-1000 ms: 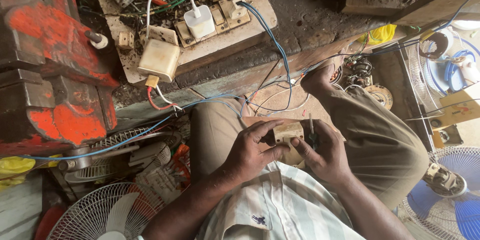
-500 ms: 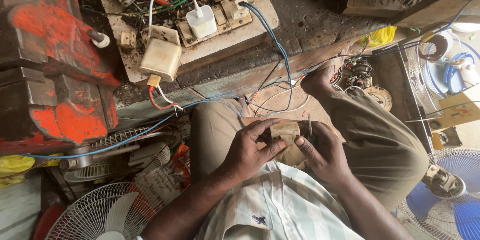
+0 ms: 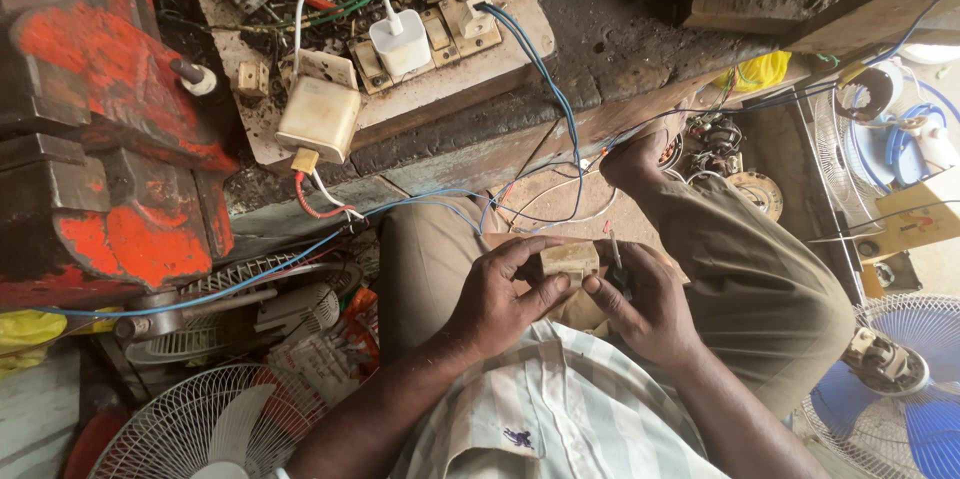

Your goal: The person sits at a cluttered workbench repairing an electrical switch socket. They file a metal plate with a flat file, pry open and disassemble the white switch body by hand, work on its internal parts, tighten components with a screwdriver, and finally handle a blue electrical wire.

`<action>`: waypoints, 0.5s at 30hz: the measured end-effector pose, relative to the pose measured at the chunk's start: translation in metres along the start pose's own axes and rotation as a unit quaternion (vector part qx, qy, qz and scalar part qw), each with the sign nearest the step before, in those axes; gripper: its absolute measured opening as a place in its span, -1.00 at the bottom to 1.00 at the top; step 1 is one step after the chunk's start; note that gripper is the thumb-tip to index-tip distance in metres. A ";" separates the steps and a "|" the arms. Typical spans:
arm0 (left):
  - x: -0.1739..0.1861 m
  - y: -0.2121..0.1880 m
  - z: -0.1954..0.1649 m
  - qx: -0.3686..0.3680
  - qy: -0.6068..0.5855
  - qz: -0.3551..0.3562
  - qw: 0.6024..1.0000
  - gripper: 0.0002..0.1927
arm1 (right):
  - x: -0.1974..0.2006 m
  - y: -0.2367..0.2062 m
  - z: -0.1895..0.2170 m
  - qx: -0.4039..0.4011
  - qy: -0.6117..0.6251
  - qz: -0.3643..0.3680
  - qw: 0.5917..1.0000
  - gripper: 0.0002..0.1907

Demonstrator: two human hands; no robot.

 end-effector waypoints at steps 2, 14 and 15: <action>-0.001 -0.001 0.000 -0.013 -0.013 0.020 1.000 -0.56 | 0.001 -0.003 -0.005 -0.046 0.018 0.005 0.999 -0.53; -0.004 -0.003 -0.004 -0.034 0.023 0.030 0.999 -0.40 | 0.005 -0.001 0.009 -0.008 -0.042 -0.032 0.999 -0.48; -0.004 -0.003 -0.006 -0.043 0.033 0.032 0.998 -0.40 | 0.005 0.000 0.007 -0.029 -0.048 -0.027 0.998 -0.49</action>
Point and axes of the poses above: each hand's wrist, its own y-axis towards the middle knuckle, its own x-axis out of the back of the hand, z = x × y, the point moved 7 cm from there along y, towards the middle knuckle, and after that the axes turned 8 degrees about -y, right-handed, at the moved point
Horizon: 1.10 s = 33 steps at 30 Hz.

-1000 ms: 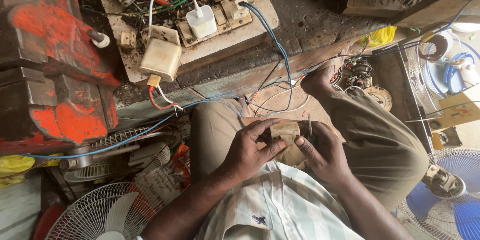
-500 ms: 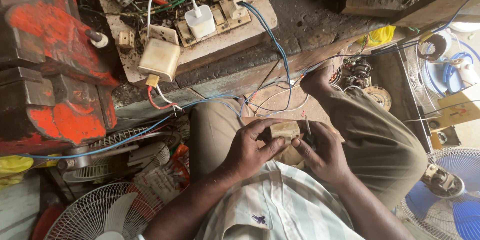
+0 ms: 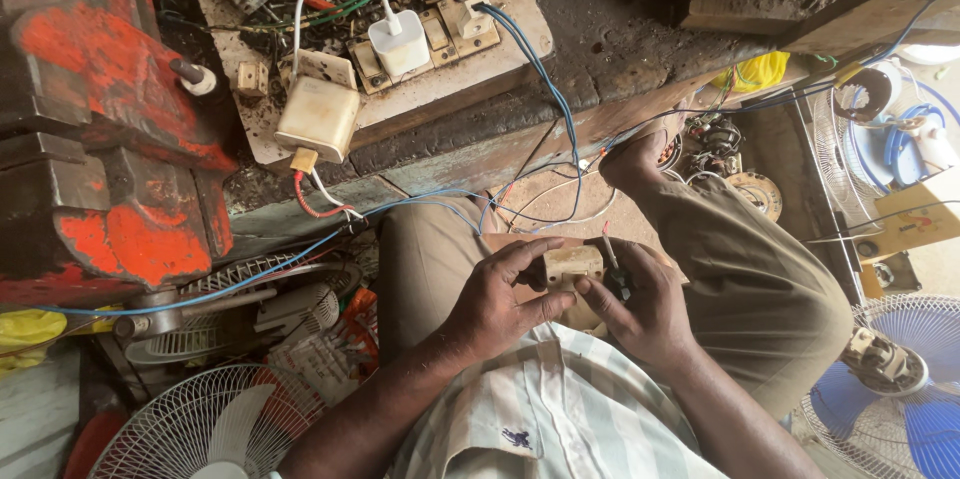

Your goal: The person sits at a cluttered workbench repairing an electrical switch socket. They file a metal plate with a flat file, pry open and disassemble the white switch body by hand, work on its internal parts, tighten components with a screwdriver, and finally handle a blue electrical wire.

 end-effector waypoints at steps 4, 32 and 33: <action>0.002 -0.002 -0.005 -0.017 0.020 -0.010 1.000 -0.43 | 0.001 0.001 0.005 0.008 -0.002 0.010 1.000 -0.51; 0.001 -0.002 0.028 -0.069 0.052 -0.057 0.995 -0.27 | 0.051 0.054 0.040 0.211 -0.245 -0.164 0.932 -0.49; 0.004 -0.009 0.034 -0.059 0.038 -0.054 0.996 -0.33 | 0.055 0.070 0.051 0.245 -0.313 -0.185 0.899 -0.55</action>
Point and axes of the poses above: each hand's wrist, its own y-axis towards the middle knuckle, its own x-axis out of the back of the hand, z = x × y, the point moved 7 cm from there along y, towards the middle knuckle, and after that the axes turned 8 degrees about -y, right-handed, at the moved point
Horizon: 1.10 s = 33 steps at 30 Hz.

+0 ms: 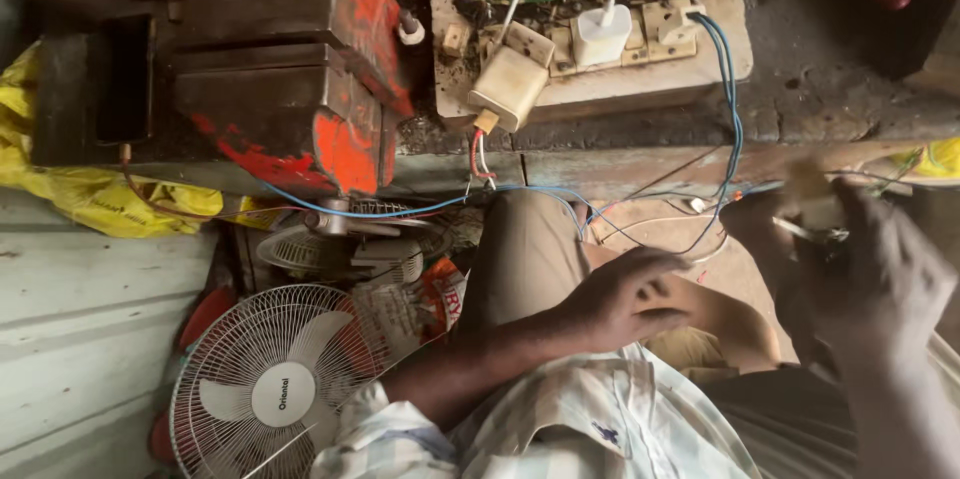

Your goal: The person sits at a cluttered workbench repairing an electrical switch socket. They file a metal plate with a flat file, pry open and disassemble the white switch body by hand, work on its internal parts, tighten components with a screwdriver, and finally handle a blue electrical wire.

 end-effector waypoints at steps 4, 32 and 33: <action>0.026 -0.027 0.014 0.012 0.034 -0.026 0.999 -0.46 | -0.018 0.052 -0.015 0.009 -0.081 0.005 0.997 -0.57; 0.213 -0.192 -0.005 0.046 -0.041 -0.514 0.856 -0.77 | -0.027 0.045 -0.047 0.038 -0.052 0.112 0.992 -0.69; 0.223 -0.198 -0.038 -0.007 0.079 -0.528 0.846 -0.78 | -0.017 0.047 -0.053 -0.050 0.035 0.126 0.990 -0.67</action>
Point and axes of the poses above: each hand's wrist, its own y-axis towards the middle knuckle, its own x-axis out of the back of the hand, z = x × y, the point moved 7 cm from there along y, towards the middle knuckle, and after that the axes turned 8 degrees about -y, right-handed, at the moved point
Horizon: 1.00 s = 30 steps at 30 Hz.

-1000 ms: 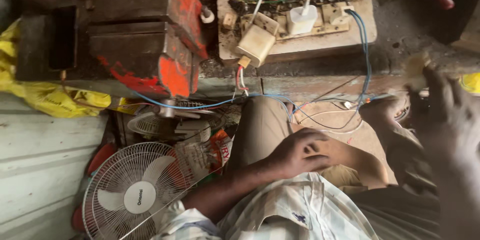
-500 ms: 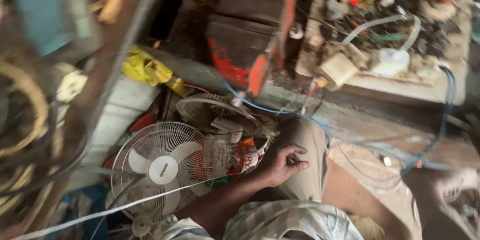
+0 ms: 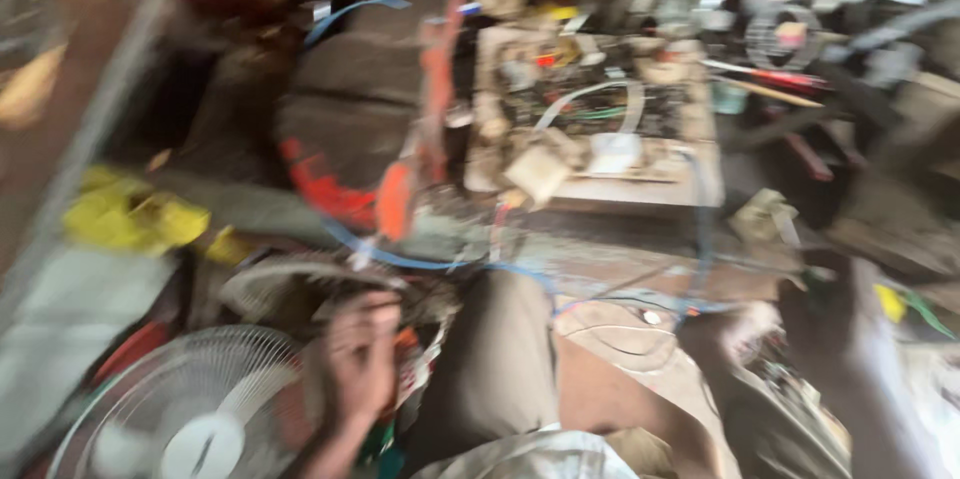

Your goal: The person sits at a cluttered workbench repairing an electrical switch socket. They file a metal plate with a flat file, pry open and disassemble the white switch body by hand, work on its internal parts, tighten components with a screwdriver, and finally handle a blue electrical wire.

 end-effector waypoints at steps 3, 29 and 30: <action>0.033 0.026 -0.067 -0.160 -0.031 -0.050 0.985 -0.68 | 0.027 0.014 0.019 0.003 0.044 -0.045 0.998 -0.72; 0.036 0.134 -0.115 0.014 -0.287 0.037 0.957 -0.80 | -0.106 -0.030 0.096 -0.041 0.284 0.229 0.930 -0.64; 0.038 0.128 -0.116 0.008 -0.297 0.035 0.954 -0.80 | -0.131 -0.057 0.099 -0.016 0.197 0.290 0.936 -0.66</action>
Point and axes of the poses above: each hand's wrist, its own y-axis towards the middle knuckle, its own x-axis out of the back of the hand, z = x × y, the point moved 7 cm from there along y, towards the middle knuckle, and after that the axes turned 8 degrees about -y, right-handed, at the moved point
